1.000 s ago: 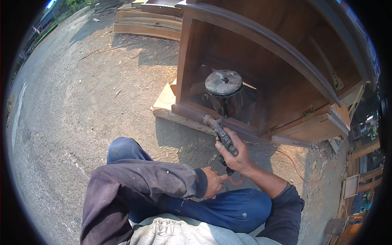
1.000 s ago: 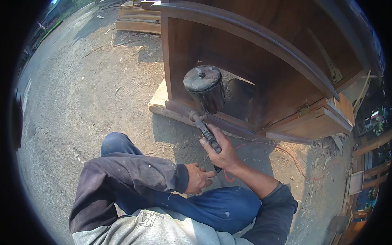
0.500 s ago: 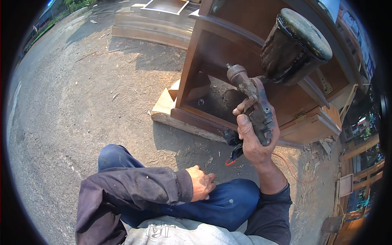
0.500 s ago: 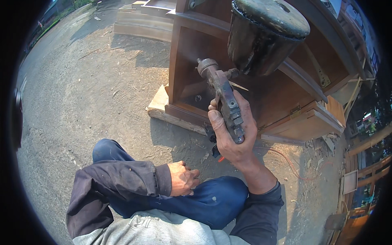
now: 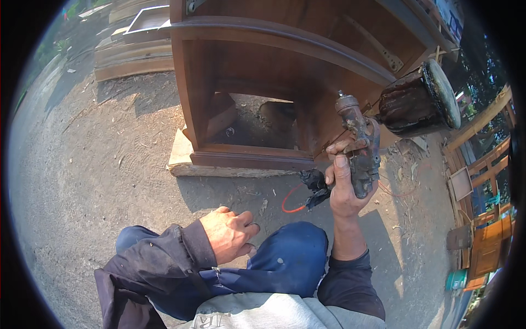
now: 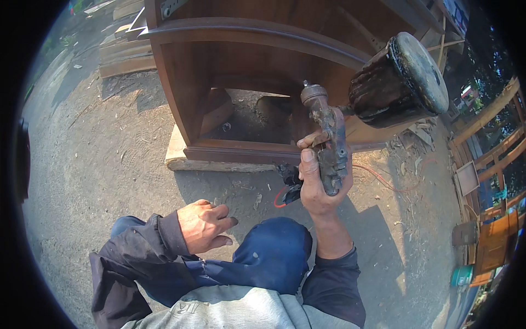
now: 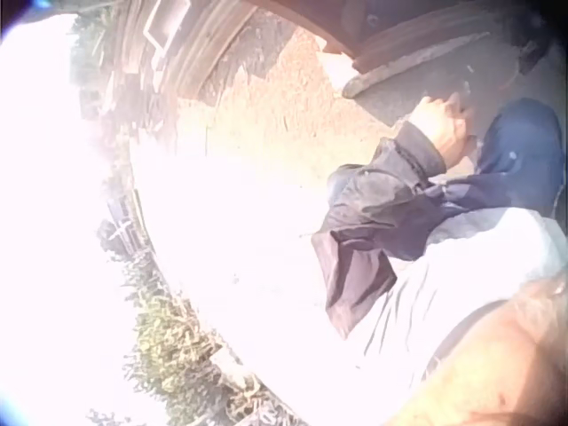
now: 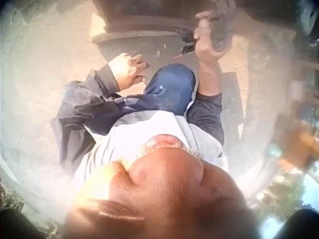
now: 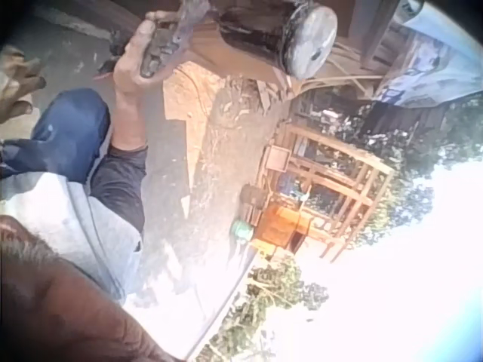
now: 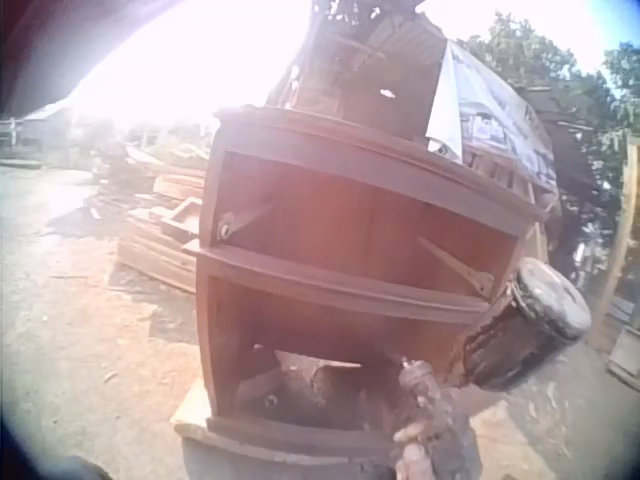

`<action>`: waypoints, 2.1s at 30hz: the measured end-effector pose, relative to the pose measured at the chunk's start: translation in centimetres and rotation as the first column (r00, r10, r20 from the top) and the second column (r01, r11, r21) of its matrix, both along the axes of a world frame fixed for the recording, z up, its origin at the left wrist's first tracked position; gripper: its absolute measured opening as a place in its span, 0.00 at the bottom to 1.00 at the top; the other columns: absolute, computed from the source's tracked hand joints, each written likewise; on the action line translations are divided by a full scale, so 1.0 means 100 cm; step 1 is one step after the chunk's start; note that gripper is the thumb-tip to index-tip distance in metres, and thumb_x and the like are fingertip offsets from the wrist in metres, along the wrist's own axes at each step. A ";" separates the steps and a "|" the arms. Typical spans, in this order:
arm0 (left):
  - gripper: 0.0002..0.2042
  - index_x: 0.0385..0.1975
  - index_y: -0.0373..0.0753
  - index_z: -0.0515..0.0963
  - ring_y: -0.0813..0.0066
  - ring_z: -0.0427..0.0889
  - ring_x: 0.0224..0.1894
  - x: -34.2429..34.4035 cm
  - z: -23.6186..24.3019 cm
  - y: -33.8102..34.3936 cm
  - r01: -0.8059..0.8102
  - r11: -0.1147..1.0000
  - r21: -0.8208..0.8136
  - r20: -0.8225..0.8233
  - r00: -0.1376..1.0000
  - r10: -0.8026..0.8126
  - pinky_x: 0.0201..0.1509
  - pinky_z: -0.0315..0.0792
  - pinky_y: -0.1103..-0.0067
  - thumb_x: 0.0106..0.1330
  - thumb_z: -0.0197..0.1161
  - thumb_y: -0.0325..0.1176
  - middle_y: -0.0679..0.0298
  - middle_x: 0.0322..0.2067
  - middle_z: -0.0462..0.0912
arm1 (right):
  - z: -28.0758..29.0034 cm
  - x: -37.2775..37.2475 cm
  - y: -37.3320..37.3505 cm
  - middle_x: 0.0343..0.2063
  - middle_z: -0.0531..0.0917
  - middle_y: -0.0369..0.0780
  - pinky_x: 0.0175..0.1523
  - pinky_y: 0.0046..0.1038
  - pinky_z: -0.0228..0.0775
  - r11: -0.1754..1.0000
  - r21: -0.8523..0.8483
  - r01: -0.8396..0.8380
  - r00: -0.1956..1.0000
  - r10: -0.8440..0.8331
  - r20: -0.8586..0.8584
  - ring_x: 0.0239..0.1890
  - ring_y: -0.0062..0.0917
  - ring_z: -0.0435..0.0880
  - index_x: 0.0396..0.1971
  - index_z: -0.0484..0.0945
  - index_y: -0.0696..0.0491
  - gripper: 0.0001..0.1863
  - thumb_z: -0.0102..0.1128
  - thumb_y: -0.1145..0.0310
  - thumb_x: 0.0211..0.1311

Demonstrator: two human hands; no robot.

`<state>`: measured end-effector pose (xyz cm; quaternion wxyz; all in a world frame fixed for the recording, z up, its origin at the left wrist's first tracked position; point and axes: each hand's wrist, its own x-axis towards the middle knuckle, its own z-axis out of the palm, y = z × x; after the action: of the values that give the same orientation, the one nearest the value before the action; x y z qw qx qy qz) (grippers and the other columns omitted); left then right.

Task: The person uses a spray gun to apply a finish to the exterior and interior of a wooden cabinet while holding an air hose.

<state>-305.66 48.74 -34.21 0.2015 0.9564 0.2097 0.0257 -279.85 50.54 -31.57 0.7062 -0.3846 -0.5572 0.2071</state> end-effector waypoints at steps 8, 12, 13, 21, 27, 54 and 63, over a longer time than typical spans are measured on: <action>0.20 0.46 0.36 0.80 0.61 0.82 0.35 -0.006 0.016 0.011 0.006 0.999 0.036 -0.002 1.000 -0.006 0.45 0.76 0.68 0.60 0.69 0.42 0.58 0.34 0.77 | 0.003 0.046 -0.026 0.38 0.84 0.44 0.23 0.18 0.65 0.943 -0.011 0.333 0.942 -0.333 -0.034 0.22 0.15 0.74 0.49 0.72 0.62 0.15 0.61 0.75 0.66; 0.20 0.47 0.36 0.80 0.60 0.82 0.37 -0.006 0.013 0.012 0.029 0.999 0.019 0.002 1.000 -0.029 0.47 0.76 0.67 0.61 0.68 0.43 0.57 0.36 0.77 | 0.002 0.059 -0.029 0.43 0.84 0.43 0.26 0.17 0.68 0.815 0.057 0.577 0.815 -0.579 0.013 0.24 0.15 0.76 0.53 0.71 0.63 0.17 0.60 0.75 0.67; 0.19 0.47 0.36 0.79 0.61 0.82 0.39 -0.006 0.013 0.012 0.036 0.999 0.006 0.000 0.999 -0.036 0.49 0.75 0.67 0.63 0.67 0.43 0.57 0.38 0.76 | 0.002 0.062 -0.030 0.43 0.84 0.43 0.26 0.17 0.68 0.812 0.062 0.580 0.813 -0.582 0.010 0.24 0.15 0.76 0.53 0.71 0.63 0.17 0.60 0.75 0.67; 0.21 0.49 0.38 0.80 0.59 0.82 0.44 -0.011 0.019 0.014 0.053 0.998 0.029 0.023 0.998 -0.054 0.53 0.75 0.68 0.62 0.68 0.44 0.53 0.51 0.75 | 0.029 0.079 -0.044 0.43 0.84 0.43 0.24 0.17 0.73 0.596 0.159 0.787 0.603 -0.798 0.001 0.27 0.16 0.79 0.52 0.72 0.64 0.18 0.61 0.70 0.68; 0.21 0.51 0.38 0.79 0.58 0.83 0.45 -0.013 0.019 0.013 0.066 0.997 0.047 0.063 0.996 -0.069 0.54 0.75 0.67 0.63 0.67 0.44 0.50 0.57 0.73 | 0.045 0.074 -0.049 0.34 0.83 0.36 0.31 0.19 0.70 0.659 -0.078 0.749 0.650 -0.706 0.281 0.28 0.15 0.78 0.47 0.77 0.59 0.14 0.64 0.68 0.67; 0.22 0.53 0.36 0.78 0.60 0.82 0.47 -0.009 0.012 -0.001 0.106 0.993 0.047 0.022 0.994 -0.108 0.54 0.74 0.65 0.61 0.67 0.41 0.47 0.65 0.64 | 0.090 -0.094 0.021 0.40 0.83 0.39 0.50 0.23 0.77 0.989 -0.045 -0.138 0.828 0.140 0.544 0.43 0.20 0.83 0.59 0.71 0.58 0.25 0.67 0.74 0.63; 0.21 0.49 0.35 0.80 0.62 0.82 0.45 -0.007 0.003 -0.003 0.091 0.994 0.058 0.035 0.995 -0.093 0.53 0.74 0.67 0.60 0.68 0.42 0.48 0.64 0.66 | 0.062 -0.101 0.044 0.39 0.85 0.41 0.47 0.24 0.77 0.948 -0.077 -0.309 0.784 0.299 0.544 0.41 0.21 0.84 0.59 0.71 0.59 0.25 0.67 0.75 0.62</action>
<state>-306.40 48.44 -33.91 0.1793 0.9697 0.1606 0.0404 -289.99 54.95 -25.39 0.4772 -0.3271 -0.7921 0.1945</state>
